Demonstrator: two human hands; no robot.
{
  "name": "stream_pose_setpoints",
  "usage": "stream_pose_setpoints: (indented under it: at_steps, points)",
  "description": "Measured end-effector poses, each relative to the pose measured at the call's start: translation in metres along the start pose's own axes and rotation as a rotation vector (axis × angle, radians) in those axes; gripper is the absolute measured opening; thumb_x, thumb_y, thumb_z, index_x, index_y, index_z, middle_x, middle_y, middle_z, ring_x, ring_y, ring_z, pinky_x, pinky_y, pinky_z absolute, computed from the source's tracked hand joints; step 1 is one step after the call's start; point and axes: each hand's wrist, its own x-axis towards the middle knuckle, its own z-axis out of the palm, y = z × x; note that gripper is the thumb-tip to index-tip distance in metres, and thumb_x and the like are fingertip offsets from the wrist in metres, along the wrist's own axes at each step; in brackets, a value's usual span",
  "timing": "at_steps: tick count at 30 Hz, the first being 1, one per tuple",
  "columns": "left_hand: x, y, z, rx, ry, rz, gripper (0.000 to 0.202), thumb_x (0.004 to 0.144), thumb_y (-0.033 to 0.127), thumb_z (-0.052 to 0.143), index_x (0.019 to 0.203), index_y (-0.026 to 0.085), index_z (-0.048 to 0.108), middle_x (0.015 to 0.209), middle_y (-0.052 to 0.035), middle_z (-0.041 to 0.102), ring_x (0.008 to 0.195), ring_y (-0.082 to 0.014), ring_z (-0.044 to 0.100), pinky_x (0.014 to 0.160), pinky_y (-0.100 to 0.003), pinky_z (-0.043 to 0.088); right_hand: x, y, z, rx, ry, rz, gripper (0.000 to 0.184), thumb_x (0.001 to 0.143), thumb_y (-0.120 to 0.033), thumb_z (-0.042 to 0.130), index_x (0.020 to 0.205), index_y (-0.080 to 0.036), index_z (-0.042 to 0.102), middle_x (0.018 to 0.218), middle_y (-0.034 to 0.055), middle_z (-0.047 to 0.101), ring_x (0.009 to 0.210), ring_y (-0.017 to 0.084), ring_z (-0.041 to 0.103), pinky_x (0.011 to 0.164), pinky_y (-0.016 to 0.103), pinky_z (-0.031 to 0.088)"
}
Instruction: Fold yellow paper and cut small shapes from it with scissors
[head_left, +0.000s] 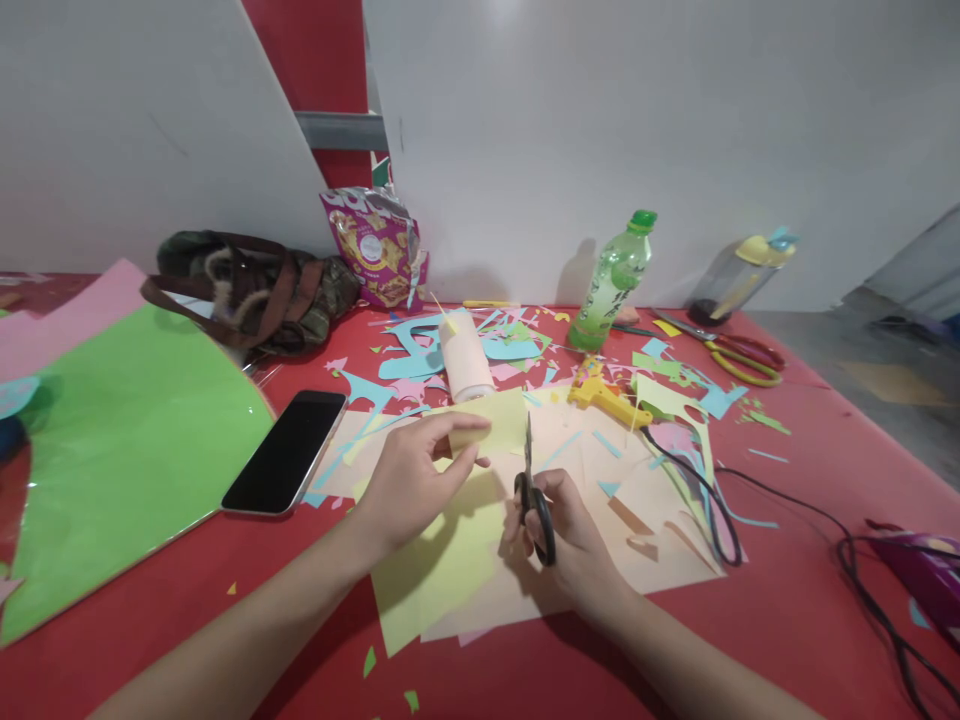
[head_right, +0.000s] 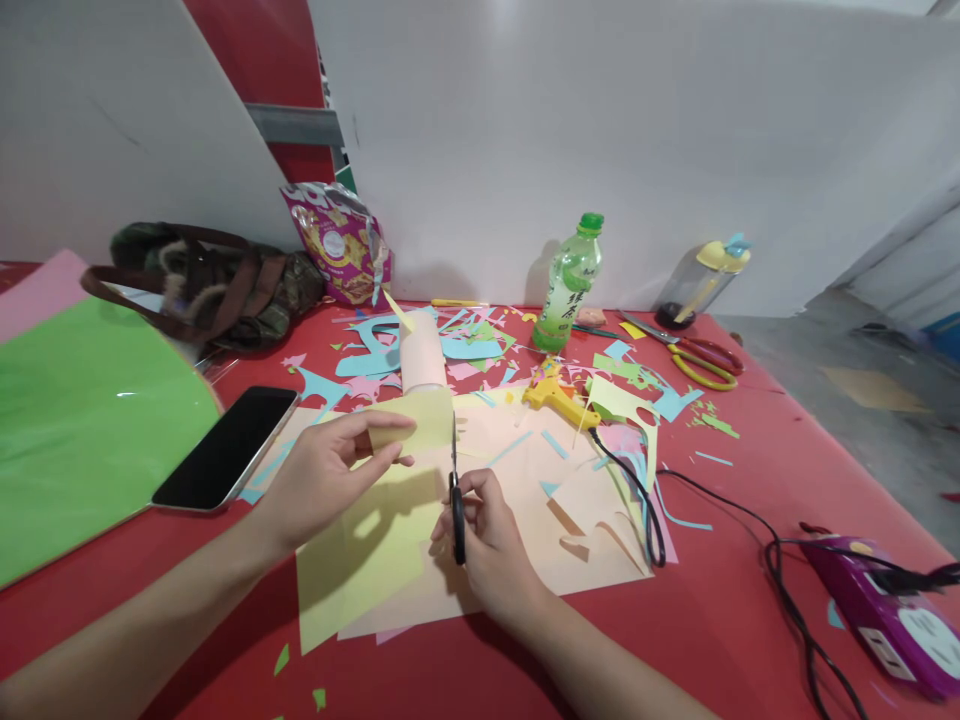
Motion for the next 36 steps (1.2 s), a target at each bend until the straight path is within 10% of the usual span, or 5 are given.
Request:
stream_pose_setpoints:
  at_steps: [8,17,21,28,36]
  points:
    - [0.002,-0.002,-0.002,0.006,0.076,-0.017,0.015,0.072,0.016,0.048,0.086,0.016,0.051,0.077,-0.0015,0.059,0.059,-0.0107,0.061,0.058,-0.023,0.049,0.001,-0.002,0.002,0.038,0.006,0.019,0.028,0.073,-0.042,0.053,0.074,-0.023,0.033,0.059,-0.0070,0.048,0.046,0.006,0.042,0.043,0.019,0.030]
    - [0.005,-0.007,0.017,-0.680,0.278,-0.170,0.035,0.064,0.015,0.058,0.086,0.022,0.032,0.092,0.0043,0.042,0.056,-0.0027,0.056,0.059,-0.020,0.047,0.000,0.003,0.007,0.160,0.055,0.028,0.032,0.072,-0.045,0.054,0.075,-0.023,0.031,0.058,-0.0082,0.049,0.046,0.006,0.050,0.041,0.016,0.034]
    - [0.003,-0.008,0.026,-0.857,0.171,-0.313,0.029,0.065,0.017,0.059,0.085,0.018,0.037,0.075,0.0046,0.051,0.058,-0.0044,0.055,0.062,-0.020,0.045,-0.001,0.004,0.010,0.206,0.064,0.044,0.029,0.075,-0.043,0.051,0.077,-0.024,0.030,0.058,-0.0077,0.053,0.042,0.006,0.050,0.039,0.017,0.034]
    - [-0.003,-0.010,0.031,-0.685,-0.142,-0.337,0.025,0.076,0.031,0.048,0.061,0.011,0.052,0.056,-0.0007,0.053,0.054,-0.0086,0.051,0.060,-0.022,0.042,-0.003,0.000,0.014,0.216,0.066,0.108,0.035,0.069,-0.045,0.057,0.075,-0.023,0.031,0.052,-0.0095,0.048,0.041,0.006,0.046,0.039,0.016,0.031]
    - [-0.005,-0.010,0.029,-0.350,-0.056,-0.353,0.029,0.073,0.037,0.048,0.059,0.013,0.054,0.052,0.0018,0.051,0.051,-0.0095,0.050,0.054,-0.021,0.042,-0.006,0.005,0.014,0.237,-0.001,0.135,0.033,0.072,-0.045,0.054,0.078,-0.023,0.030,0.054,-0.0085,0.050,0.039,0.005,0.043,0.039,0.016,0.032]
